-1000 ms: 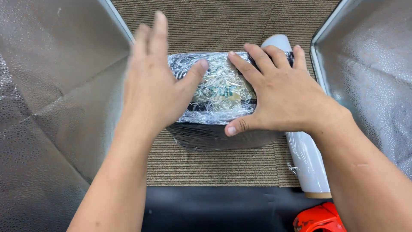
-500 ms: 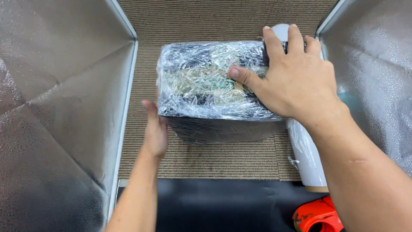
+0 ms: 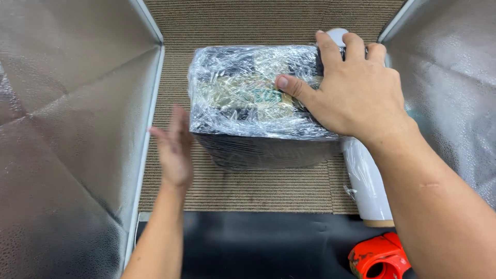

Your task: The person applies adhesive packing tape to a black rectangular object wrapped in plastic film, using a red tape dispenser to secure several strips across the object's surface.

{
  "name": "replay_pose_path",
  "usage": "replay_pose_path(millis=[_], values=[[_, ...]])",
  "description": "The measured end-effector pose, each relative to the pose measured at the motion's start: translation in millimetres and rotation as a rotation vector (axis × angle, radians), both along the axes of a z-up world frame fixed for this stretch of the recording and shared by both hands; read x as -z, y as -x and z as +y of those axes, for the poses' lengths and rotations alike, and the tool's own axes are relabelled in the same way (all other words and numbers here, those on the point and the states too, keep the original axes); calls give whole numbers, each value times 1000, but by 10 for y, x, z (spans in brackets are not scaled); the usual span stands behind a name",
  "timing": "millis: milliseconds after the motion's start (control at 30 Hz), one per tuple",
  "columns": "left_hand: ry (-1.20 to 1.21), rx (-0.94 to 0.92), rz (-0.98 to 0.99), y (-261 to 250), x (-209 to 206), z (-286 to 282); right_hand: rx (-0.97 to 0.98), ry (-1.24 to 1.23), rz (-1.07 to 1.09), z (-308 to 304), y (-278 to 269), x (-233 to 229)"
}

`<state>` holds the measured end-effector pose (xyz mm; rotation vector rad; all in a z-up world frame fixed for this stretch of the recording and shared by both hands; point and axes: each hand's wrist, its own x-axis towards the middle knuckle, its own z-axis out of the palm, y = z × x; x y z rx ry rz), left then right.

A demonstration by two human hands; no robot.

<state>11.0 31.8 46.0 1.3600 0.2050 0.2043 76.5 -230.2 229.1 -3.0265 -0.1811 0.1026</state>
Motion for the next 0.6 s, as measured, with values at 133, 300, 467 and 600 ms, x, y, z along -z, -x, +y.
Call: replay_pose_path(millis=[133,300,467,600], values=[[-710,-91,-535,122,-1089,-220,-24,-6,-26,-84,-18,37],[-1745,322,-432,-87,-1626,-719,-30,-237,48,-235,-66,49],[-1864,380,-411,-201,-1529,-627,-178,-988,-18,-695,-125,330],[-1986,330,-638,-296,-1527,-534,-127,-1314,147,-923,60,593]])
